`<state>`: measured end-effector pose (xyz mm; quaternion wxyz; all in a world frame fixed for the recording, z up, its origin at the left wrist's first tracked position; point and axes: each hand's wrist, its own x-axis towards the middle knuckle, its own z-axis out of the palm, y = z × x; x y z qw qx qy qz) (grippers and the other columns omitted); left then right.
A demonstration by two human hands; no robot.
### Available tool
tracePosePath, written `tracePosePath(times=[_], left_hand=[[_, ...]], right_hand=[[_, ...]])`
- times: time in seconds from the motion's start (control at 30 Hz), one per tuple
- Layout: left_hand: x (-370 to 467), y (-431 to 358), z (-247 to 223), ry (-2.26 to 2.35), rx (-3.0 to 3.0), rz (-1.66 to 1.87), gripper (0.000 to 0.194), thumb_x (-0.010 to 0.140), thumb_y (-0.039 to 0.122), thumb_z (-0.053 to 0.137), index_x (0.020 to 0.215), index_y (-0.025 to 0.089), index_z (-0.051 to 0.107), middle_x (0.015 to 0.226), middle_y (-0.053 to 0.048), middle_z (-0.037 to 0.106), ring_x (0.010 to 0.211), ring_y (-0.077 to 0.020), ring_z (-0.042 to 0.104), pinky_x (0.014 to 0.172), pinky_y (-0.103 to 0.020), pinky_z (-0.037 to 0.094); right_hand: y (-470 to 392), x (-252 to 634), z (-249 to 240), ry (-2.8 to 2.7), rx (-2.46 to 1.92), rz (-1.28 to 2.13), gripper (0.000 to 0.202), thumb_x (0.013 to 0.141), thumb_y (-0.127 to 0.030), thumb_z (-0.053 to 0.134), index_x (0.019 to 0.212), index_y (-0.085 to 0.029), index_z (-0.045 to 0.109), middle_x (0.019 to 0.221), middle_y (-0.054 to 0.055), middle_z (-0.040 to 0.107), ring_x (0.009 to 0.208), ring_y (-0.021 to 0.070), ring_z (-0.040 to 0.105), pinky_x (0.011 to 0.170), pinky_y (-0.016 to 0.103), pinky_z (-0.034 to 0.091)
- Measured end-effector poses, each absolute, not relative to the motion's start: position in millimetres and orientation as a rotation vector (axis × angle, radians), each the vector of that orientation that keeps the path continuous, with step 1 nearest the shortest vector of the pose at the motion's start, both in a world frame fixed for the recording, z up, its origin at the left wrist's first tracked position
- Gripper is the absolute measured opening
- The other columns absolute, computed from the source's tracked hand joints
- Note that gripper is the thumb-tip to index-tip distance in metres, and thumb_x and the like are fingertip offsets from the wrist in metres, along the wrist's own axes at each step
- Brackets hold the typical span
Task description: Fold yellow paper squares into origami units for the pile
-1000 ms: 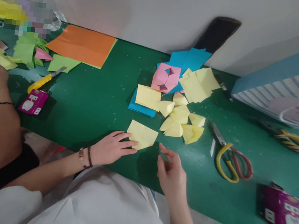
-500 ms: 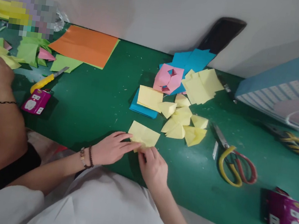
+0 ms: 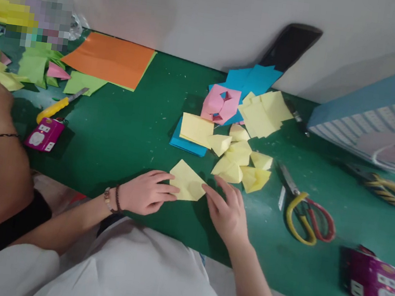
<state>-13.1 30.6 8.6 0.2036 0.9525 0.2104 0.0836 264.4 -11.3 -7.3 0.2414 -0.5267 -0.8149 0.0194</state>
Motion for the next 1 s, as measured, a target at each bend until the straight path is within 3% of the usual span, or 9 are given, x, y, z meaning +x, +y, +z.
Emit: tracePosePath(times=[0.17, 0.37, 0.47, 0.57, 0.67, 0.83, 1.0], left_hand=[[-16.1, 40.7, 11.5, 0.617, 2.678, 0.27, 0.03, 0.092, 0.028, 0.051, 0.118, 0.021, 0.063, 0.132, -0.003, 0.061, 0.135, -0.0268, 0.041, 0.114, -0.047, 0.028], [-13.4, 33.1, 8.0, 0.686, 2.774, 0.205, 0.041, 0.094, 0.051, 0.049, 0.126, 0.028, 0.059, 0.143, -0.003, 0.051, 0.139, -0.0304, 0.035, 0.113, -0.054, 0.026], [-11.1, 28.0, 6.7, 0.689, 2.79, 0.184, 0.041, 0.095, 0.048, 0.048, 0.127, 0.023, 0.057, 0.145, -0.004, 0.049, 0.139, -0.0296, 0.034, 0.114, -0.052, 0.026], [-8.9, 26.2, 6.7, 0.649, 2.793, 0.168, 0.04, 0.096, 0.042, 0.05, 0.127, 0.017, 0.057, 0.138, -0.008, 0.056, 0.131, -0.0256, 0.044, 0.111, -0.044, 0.033], [-9.5, 27.7, 6.0, 0.593, 2.785, 0.196, 0.037, 0.096, 0.04, 0.051, 0.125, 0.019, 0.059, 0.133, -0.007, 0.059, 0.125, -0.0226, 0.049, 0.107, -0.04, 0.037], [-14.3, 30.9, 3.5, 0.561, 2.78, 0.236, 0.03, 0.096, 0.04, 0.052, 0.12, 0.026, 0.062, 0.138, -0.001, 0.056, 0.129, -0.0216, 0.047, 0.112, -0.043, 0.032], [-13.8, 33.2, 0.4, 0.52, 2.757, 0.255, 0.031, 0.092, 0.041, 0.056, 0.117, 0.024, 0.064, 0.14, -0.005, 0.054, 0.136, -0.024, 0.042, 0.114, -0.047, 0.029]], right_hand=[[-10.0, 260.1, -3.5, -2.339, -1.25, 0.05, 0.017, 0.086, -0.011, 0.06, 0.094, -0.023, 0.069, 0.126, 0.011, 0.062, 0.12, 0.027, 0.054, 0.088, 0.041, 0.051], [-23.9, 249.6, 4.2, -2.451, -1.129, 0.203, 0.022, 0.09, -0.012, 0.056, 0.097, -0.026, 0.072, 0.112, 0.004, 0.072, 0.122, 0.0235, 0.055, 0.095, 0.041, 0.048], [-24.4, 248.4, 4.6, -2.451, -1.108, 0.271, 0.024, 0.09, -0.011, 0.054, 0.101, -0.025, 0.071, 0.105, 0.003, 0.074, 0.116, 0.0225, 0.059, 0.094, 0.04, 0.048], [-17.6, 250.4, 2.4, -2.395, -1.137, 0.324, 0.024, 0.09, -0.013, 0.056, 0.105, -0.026, 0.071, 0.102, 0.003, 0.075, 0.113, 0.0222, 0.061, 0.091, 0.04, 0.049], [-7.6, 253.8, 0.2, -2.348, -1.131, 0.365, 0.019, 0.09, -0.016, 0.059, 0.1, -0.026, 0.071, 0.098, 0.003, 0.075, 0.111, 0.022, 0.063, 0.09, 0.04, 0.049], [4.5, 258.8, 3.0, -2.361, -1.075, 0.413, 0.013, 0.09, -0.018, 0.06, 0.093, -0.024, 0.071, 0.096, 0.003, 0.076, 0.111, 0.0235, 0.062, 0.088, 0.041, 0.049], [5.1, 256.2, 8.4, -2.373, -1.067, 0.482, 0.014, 0.091, -0.019, 0.059, 0.092, -0.025, 0.072, 0.085, 0.002, 0.074, 0.1, 0.021, 0.062, 0.085, 0.038, 0.048]])
